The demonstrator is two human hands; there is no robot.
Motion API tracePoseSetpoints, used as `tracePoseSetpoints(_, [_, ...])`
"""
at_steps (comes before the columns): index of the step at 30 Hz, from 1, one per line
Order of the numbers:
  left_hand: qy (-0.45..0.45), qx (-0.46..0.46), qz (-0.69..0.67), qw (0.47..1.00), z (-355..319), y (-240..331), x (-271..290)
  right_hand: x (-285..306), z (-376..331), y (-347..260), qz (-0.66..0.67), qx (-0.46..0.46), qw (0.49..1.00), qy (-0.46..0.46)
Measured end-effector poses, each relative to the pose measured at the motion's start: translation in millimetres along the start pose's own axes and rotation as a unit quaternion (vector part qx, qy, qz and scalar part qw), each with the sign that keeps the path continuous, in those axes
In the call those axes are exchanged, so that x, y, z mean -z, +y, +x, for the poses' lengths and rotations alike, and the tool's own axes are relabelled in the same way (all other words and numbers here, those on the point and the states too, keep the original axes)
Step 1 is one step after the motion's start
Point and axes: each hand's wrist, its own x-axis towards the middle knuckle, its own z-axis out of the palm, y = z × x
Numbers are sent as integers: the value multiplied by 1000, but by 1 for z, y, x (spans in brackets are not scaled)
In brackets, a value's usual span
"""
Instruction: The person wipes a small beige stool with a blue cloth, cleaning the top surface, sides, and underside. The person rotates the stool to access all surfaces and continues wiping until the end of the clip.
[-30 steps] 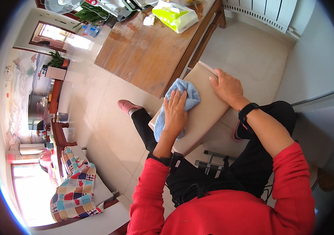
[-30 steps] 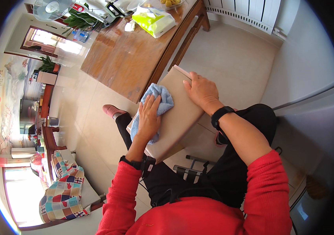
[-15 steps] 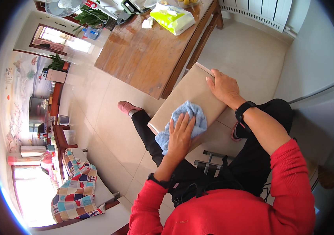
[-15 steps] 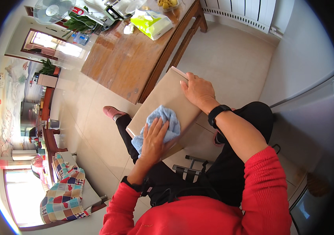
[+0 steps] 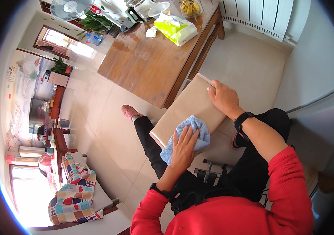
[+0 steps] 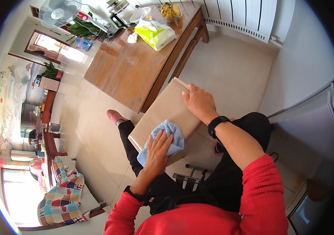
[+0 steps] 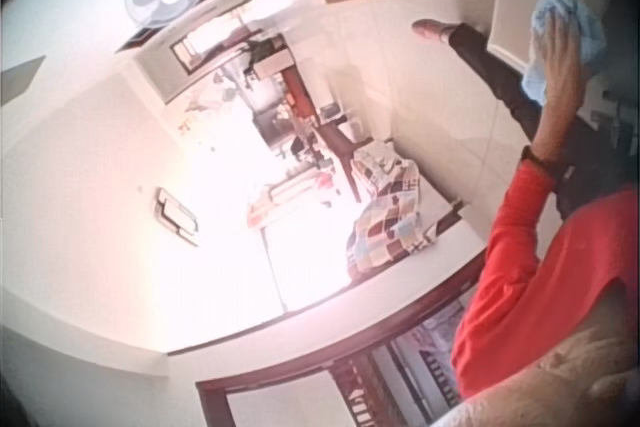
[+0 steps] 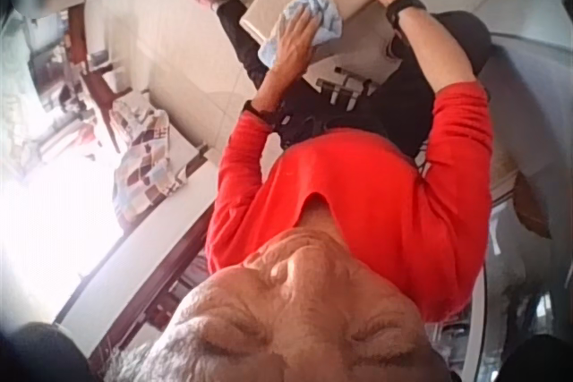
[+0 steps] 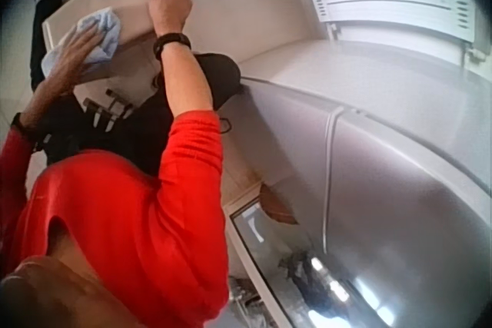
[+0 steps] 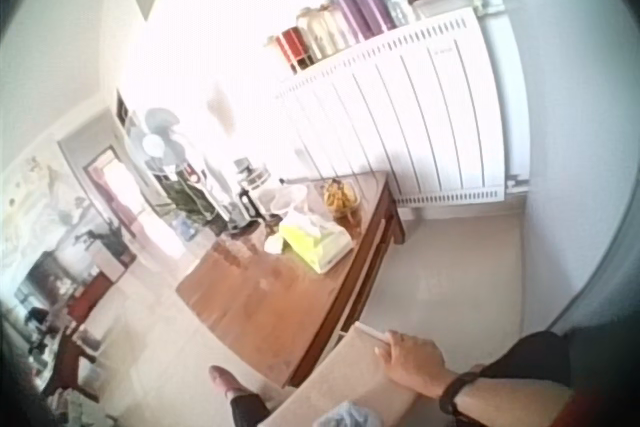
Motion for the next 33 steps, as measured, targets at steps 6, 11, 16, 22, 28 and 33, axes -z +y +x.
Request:
tracePoseSetpoints(6, [51, -7, -21, 998, 57, -6, -9, 1, 5, 0, 62, -37, 997, -2])
tracePoseSetpoints(11, [76, -41, -5, 996, 109, -15, -17, 4, 18, 11, 162, -123, 977, -58])
tracePoseSetpoints(16, [87, -37, 2, 996, 156, -17, -20, 1, 27, 16, 208, -163, 961, -74])
tracePoseSetpoints(22, [77, -19, 41, 996, 173, -13, -25, 2, 27, 13, 228, -188, 952, -79])
tracePoseSetpoints(28, [82, -82, 21, 993, 134, 5, -26, -7, 29, 16, 252, -158, 953, -57])
tracePoseSetpoints(33, [50, -107, 24, 993, 91, 9, -20, -7, 24, -8, 232, 57, 962, 136])
